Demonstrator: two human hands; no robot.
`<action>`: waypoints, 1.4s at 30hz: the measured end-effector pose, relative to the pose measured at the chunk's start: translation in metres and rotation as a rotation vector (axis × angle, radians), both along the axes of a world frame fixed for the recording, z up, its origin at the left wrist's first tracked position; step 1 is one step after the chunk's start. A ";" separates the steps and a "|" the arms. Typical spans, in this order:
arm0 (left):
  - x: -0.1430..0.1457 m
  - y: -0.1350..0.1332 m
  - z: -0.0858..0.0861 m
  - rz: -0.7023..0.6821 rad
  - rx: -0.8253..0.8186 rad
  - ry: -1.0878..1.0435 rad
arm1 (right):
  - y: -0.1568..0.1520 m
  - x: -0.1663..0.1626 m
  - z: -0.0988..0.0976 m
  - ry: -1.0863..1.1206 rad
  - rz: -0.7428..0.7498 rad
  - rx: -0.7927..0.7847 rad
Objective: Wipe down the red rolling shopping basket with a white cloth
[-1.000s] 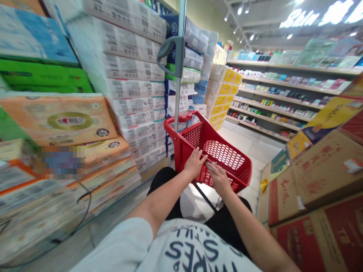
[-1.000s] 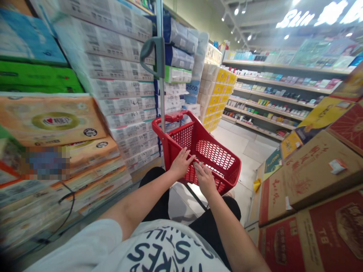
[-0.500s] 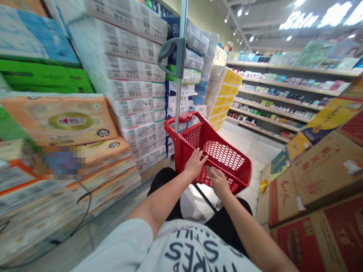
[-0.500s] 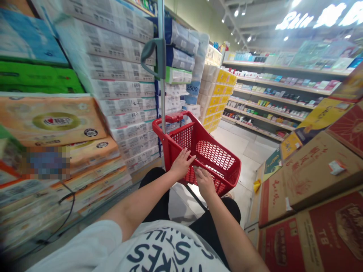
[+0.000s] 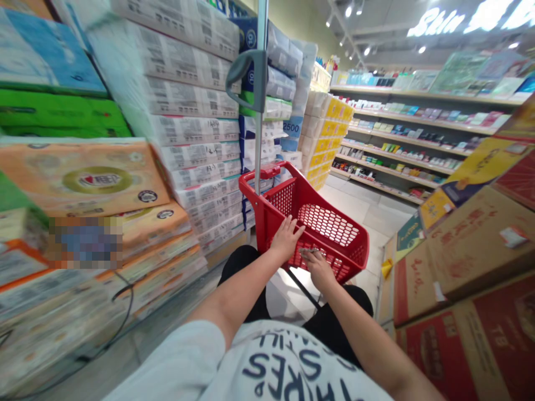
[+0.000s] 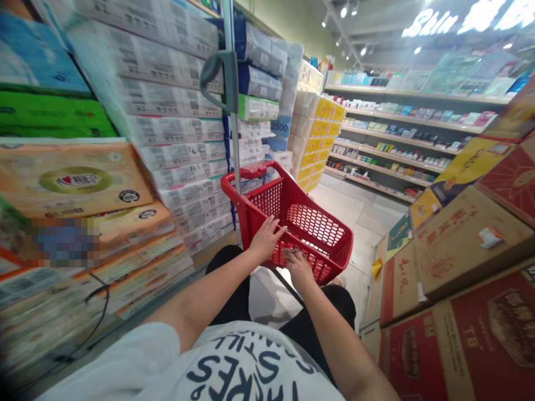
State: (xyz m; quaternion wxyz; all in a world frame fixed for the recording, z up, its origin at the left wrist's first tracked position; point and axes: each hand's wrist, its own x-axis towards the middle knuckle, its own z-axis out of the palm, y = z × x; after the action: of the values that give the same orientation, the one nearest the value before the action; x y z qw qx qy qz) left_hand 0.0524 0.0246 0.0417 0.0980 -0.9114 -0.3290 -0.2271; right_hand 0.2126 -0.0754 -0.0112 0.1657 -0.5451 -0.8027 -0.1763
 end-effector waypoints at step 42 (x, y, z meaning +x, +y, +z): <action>-0.004 0.001 -0.002 0.004 0.119 -0.029 | 0.010 -0.009 0.009 0.040 0.039 0.026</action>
State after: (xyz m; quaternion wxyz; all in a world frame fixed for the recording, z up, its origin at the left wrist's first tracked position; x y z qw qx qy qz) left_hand 0.0483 0.0257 0.0401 0.1476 -0.9000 -0.3180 -0.2591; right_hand 0.2035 -0.0658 -0.0023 0.1923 -0.5307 -0.8073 -0.1724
